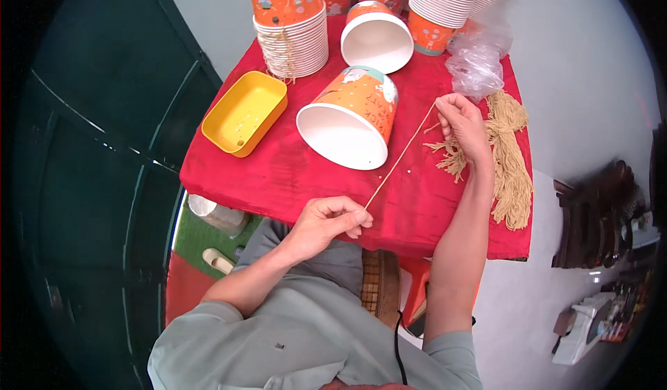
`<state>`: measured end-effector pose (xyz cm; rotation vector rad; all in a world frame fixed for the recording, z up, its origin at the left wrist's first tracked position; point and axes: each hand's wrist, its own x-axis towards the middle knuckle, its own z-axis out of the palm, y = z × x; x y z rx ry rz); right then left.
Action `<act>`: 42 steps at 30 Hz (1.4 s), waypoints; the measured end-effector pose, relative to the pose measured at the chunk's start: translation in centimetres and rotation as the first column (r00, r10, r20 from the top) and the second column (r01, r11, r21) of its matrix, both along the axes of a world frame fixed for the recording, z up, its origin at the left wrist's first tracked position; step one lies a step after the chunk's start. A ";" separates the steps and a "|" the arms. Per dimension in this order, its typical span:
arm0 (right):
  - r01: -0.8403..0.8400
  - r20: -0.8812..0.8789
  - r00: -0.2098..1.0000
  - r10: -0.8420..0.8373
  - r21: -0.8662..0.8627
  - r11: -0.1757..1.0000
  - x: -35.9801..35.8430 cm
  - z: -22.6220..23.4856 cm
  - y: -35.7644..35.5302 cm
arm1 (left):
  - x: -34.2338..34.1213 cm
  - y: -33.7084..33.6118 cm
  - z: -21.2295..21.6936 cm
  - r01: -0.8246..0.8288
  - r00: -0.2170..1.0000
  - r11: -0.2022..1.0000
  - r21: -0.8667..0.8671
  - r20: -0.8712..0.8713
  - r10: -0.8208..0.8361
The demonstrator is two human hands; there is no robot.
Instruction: Attaching string handles to paper buckets.
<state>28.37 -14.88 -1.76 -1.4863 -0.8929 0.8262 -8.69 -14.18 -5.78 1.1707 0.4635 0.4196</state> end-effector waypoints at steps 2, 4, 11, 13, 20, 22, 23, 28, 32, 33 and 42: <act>-0.007 0.094 0.995 0.014 -0.073 0.997 0.2 -0.3 0.1 | -0.4 0.4 -0.3 -0.069 0.995 0.994 0.082 -0.059 0.074; 0.008 0.155 0.988 0.010 -0.116 0.993 0.3 -0.7 0.0 | -0.5 0.4 -0.3 -0.174 0.975 0.926 0.336 -0.072 0.210; 0.067 0.317 0.948 -0.016 -0.149 0.987 1.5 -2.7 0.4 | -1.0 1.7 0.7 -0.242 0.950 0.861 0.449 -0.072 0.304; 0.093 0.382 0.924 -0.029 -0.150 0.984 1.2 -2.9 0.5 | -1.6 2.1 0.2 -0.169 0.959 0.890 0.423 -0.138 0.247; 0.253 0.646 0.757 -0.101 -0.146 0.956 1.1 -3.1 0.1 | -1.5 3.3 -1.6 -0.143 0.967 0.909 0.391 -0.139 0.212; 0.333 0.744 0.657 -0.119 -0.145 0.932 0.2 -3.0 -0.1 | -1.4 3.4 -1.5 -0.131 0.965 0.892 0.433 -0.153 0.215; 0.363 0.790 0.597 -0.139 -0.112 0.925 0.2 -3.5 -0.3 | -1.4 3.3 -1.5 -0.132 0.967 0.892 0.432 -0.140 0.211; 0.433 0.949 0.122 -0.290 0.212 0.876 -3.6 -1.8 -1.4 | -1.8 3.5 -1.3 -0.121 0.967 0.868 0.482 -0.140 0.212; 0.257 0.761 0.463 -0.455 0.375 0.890 -11.7 0.5 -4.3 | -1.9 3.4 -0.6 -0.095 0.967 0.884 0.458 -0.168 0.191; 0.170 0.722 0.577 -0.382 0.352 0.921 -13.9 0.3 -5.4 | -1.7 3.4 -0.5 -0.083 0.976 0.878 0.472 -0.139 0.167; -0.207 0.847 0.530 -0.043 0.178 0.962 -20.9 -3.6 -9.1 | -2.3 3.8 0.6 0.076 0.981 0.883 0.464 -0.194 0.018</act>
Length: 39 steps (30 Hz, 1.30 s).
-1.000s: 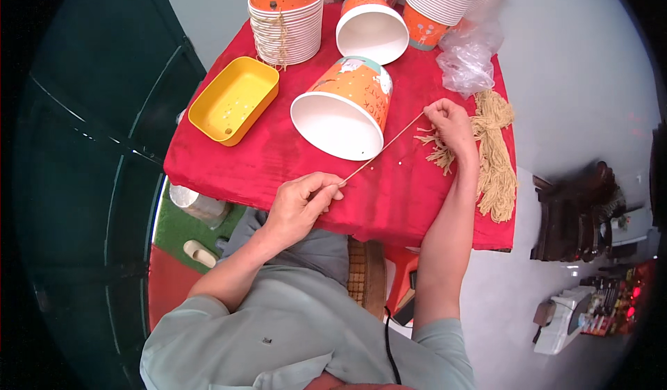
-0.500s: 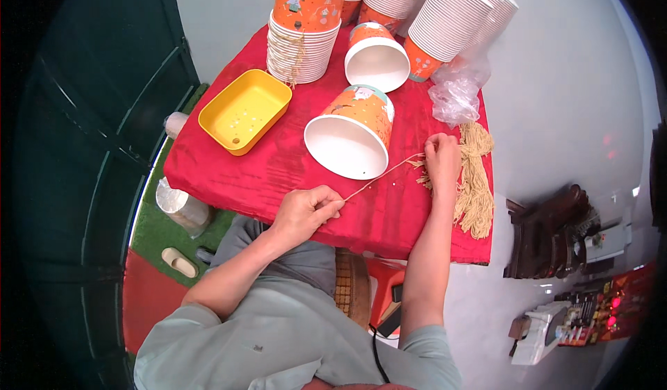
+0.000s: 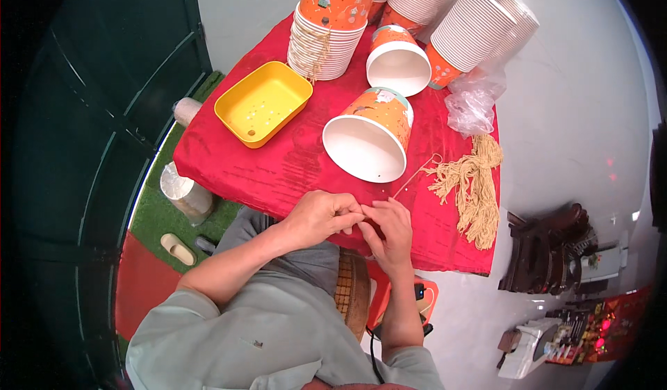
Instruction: Attaching string handles to paper buckets.
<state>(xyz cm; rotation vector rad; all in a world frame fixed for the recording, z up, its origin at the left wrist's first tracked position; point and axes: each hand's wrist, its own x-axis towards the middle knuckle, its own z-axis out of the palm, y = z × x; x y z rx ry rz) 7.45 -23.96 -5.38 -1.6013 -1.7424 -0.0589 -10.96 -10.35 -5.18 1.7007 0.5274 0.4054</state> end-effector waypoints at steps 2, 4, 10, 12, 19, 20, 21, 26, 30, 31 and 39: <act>0.007 0.004 1.000 -0.007 0.016 1.000 0.3 -0.7 -0.4 | 0.1 0.3 0.5 0.037 0.999 0.999 -0.014 -0.012 -0.037; 0.012 -0.096 0.995 -0.008 0.047 0.999 0.5 -1.3 -0.9 | 0.0 0.4 1.1 0.093 0.994 0.995 0.036 -0.062 -0.091; 0.052 -0.162 0.986 -0.041 0.067 0.996 0.8 -2.2 -1.0 | -0.1 0.3 -0.1 0.059 0.998 0.995 0.079 -0.027 -0.057; 0.051 -0.184 0.982 -0.041 0.050 0.997 0.1 -1.2 -1.0 | 0.1 0.3 -0.2 0.061 0.998 0.995 0.082 -0.026 -0.059; 0.046 -0.237 0.970 -0.046 -0.006 0.999 0.6 -2.3 -1.8 | 0.7 -0.3 0.0 0.073 0.997 0.997 0.026 -0.037 -0.072; 0.052 -0.242 0.969 -0.051 -0.005 0.999 0.6 -2.4 -1.9 | 0.8 -0.4 0.0 0.079 0.996 0.996 0.027 -0.041 -0.078; 0.057 -0.245 0.968 -0.059 -0.012 0.998 0.6 -2.4 -1.9 | 0.8 -0.5 -0.2 0.062 0.998 0.998 0.005 -0.013 -0.062; 0.062 -0.294 0.954 -0.061 -0.004 0.998 0.2 -1.7 -1.9 | 0.8 -0.8 0.1 0.066 0.998 0.997 -0.039 0.006 -0.066; 0.041 -0.351 0.936 -0.038 0.000 0.999 0.7 -2.4 -1.8 | 1.1 -0.6 0.1 0.062 0.998 0.992 -0.111 -0.015 -0.064; 0.039 -0.365 0.931 -0.033 0.007 0.999 0.7 -2.4 -1.8 | 1.1 -0.7 0.1 0.062 0.998 0.990 -0.125 0.000 -0.063; 0.004 -0.519 0.854 -0.036 -0.063 0.998 0.9 -2.1 -1.8 | 1.3 -0.6 0.0 0.063 0.998 0.992 -0.109 0.006 -0.063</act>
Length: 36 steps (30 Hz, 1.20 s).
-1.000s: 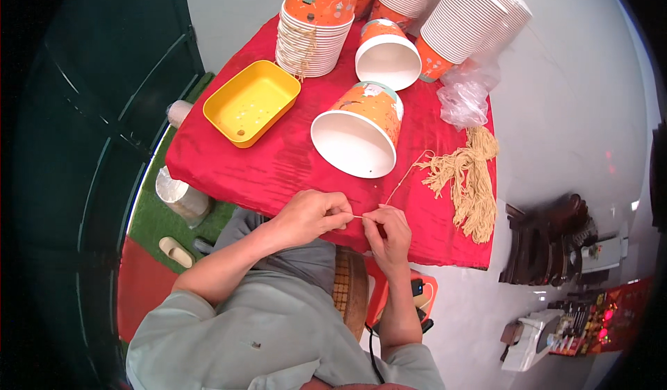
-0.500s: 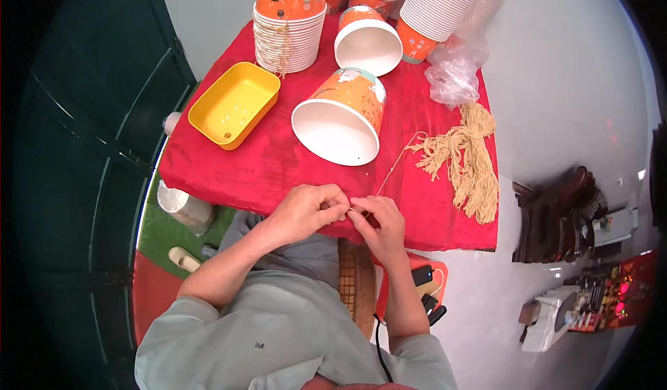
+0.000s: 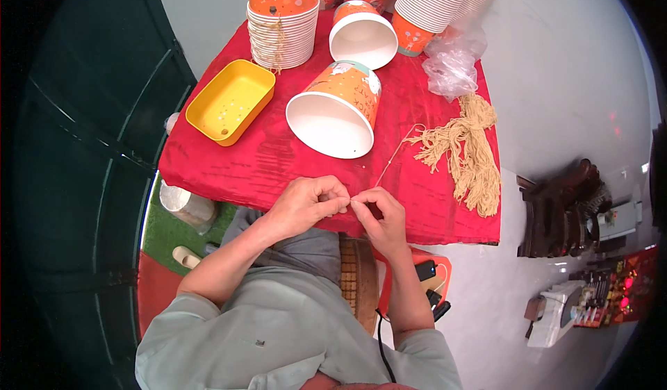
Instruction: Attaching string handles to paper buckets.
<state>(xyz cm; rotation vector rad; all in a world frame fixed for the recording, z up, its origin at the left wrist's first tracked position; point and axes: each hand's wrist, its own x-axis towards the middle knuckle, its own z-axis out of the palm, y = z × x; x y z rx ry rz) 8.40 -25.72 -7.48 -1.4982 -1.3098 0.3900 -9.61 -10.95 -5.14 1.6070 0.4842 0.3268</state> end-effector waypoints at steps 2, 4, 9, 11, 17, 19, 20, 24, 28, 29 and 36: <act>-0.005 -0.042 0.999 0.003 -0.038 0.999 0.1 0.2 0.0 | -0.1 0.0 0.0 -0.006 1.000 0.999 0.039 -0.014 0.007; -0.015 -0.056 0.998 0.010 -0.078 0.997 0.4 0.3 -0.2 | 0.0 -0.2 0.2 -0.016 1.000 0.996 0.085 -0.014 0.017; -0.079 -0.096 0.993 0.065 -0.151 0.985 1.2 1.1 -0.3 | 0.1 -0.4 0.1 -0.019 1.000 0.995 0.096 -0.004 0.019; -0.099 -0.109 0.991 0.081 -0.175 0.980 1.4 1.3 -0.2 | 0.1 -0.5 0.1 -0.029 1.000 0.994 0.108 -0.003 0.030; -0.104 -0.090 0.992 0.089 -0.179 0.978 1.3 1.6 0.0 | 0.1 -0.4 0.3 -0.021 0.999 0.986 0.163 -0.035 0.027; -0.107 -0.079 0.992 0.094 -0.174 0.979 1.3 1.7 0.1 | -0.1 -0.4 0.1 -0.024 1.000 0.981 0.193 -0.006 0.026; -0.111 -0.086 0.992 0.097 -0.179 0.978 1.4 1.5 0.0 | -0.2 -0.5 0.0 -0.027 0.999 0.982 0.188 -0.012 0.030; -0.122 -0.224 0.971 0.084 -0.163 0.979 2.1 1.2 0.0 | -0.6 0.2 -0.1 -0.103 0.995 0.975 0.196 0.030 0.099; -0.088 -0.392 0.919 0.043 -0.097 0.991 4.1 1.0 0.1 | -1.0 1.1 -0.2 -0.324 0.944 0.789 0.522 0.122 0.307; -0.052 -0.379 0.925 0.013 -0.093 0.994 4.7 1.2 0.3 | -0.6 1.6 0.1 -0.320 0.945 0.791 0.521 0.119 0.304; -0.043 -0.326 0.944 0.041 0.001 0.999 11.0 4.8 6.7 | 5.8 4.9 0.8 -0.255 0.953 0.303 0.918 0.186 0.237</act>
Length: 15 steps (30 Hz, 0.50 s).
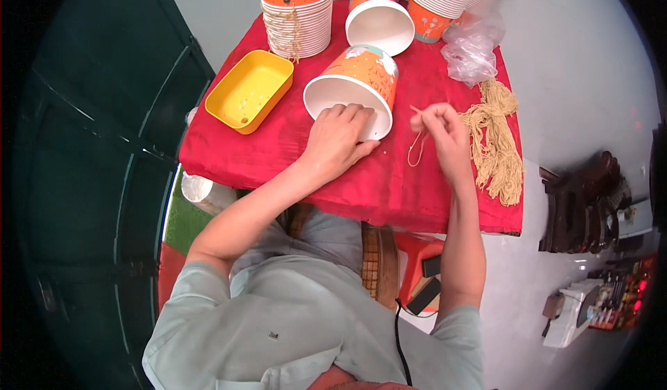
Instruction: Attaching string handles to paper buckets.
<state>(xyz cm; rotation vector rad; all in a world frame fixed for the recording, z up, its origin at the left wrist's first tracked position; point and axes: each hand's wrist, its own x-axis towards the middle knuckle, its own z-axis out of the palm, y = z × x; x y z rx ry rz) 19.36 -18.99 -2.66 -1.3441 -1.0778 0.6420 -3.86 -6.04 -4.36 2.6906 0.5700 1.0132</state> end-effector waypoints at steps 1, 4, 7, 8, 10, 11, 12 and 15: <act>-0.015 -0.026 1.000 0.016 0.025 1.000 0.6 0.7 1.2 | 0.8 0.5 -0.1 0.008 0.996 0.998 -0.064 -0.087 -0.014; -0.024 -0.070 0.997 0.029 0.070 0.997 1.9 1.9 4.4 | 2.1 1.5 0.2 0.053 0.995 0.997 -0.055 -0.077 -0.057; -0.088 -0.114 0.988 0.106 0.153 0.984 2.2 1.0 6.7 | 2.9 2.1 0.8 0.086 0.990 0.996 0.010 0.114 -0.086; -0.106 -0.152 0.979 0.134 0.178 0.978 1.6 0.2 7.3 | 3.2 2.0 0.6 0.009 0.999 1.000 -0.012 0.047 -0.008; -0.114 -0.262 0.950 0.167 0.205 0.972 0.5 -2.3 7.9 | 3.4 2.1 -0.4 -0.058 0.998 0.998 -0.034 -0.029 0.057; -0.100 -0.322 0.935 0.147 0.156 0.983 -0.3 -3.0 7.8 | 3.5 2.4 -1.4 -0.084 0.996 0.996 -0.043 -0.026 0.083; -0.074 -0.368 0.922 0.121 0.140 0.987 -1.0 -3.1 7.5 | 3.8 2.6 -2.1 -0.101 0.995 0.993 -0.056 -0.026 0.100; -0.126 -0.285 0.941 0.183 0.208 0.970 -1.1 -3.0 6.5 | 3.9 2.8 -1.0 -0.151 0.988 0.984 -0.097 0.005 0.152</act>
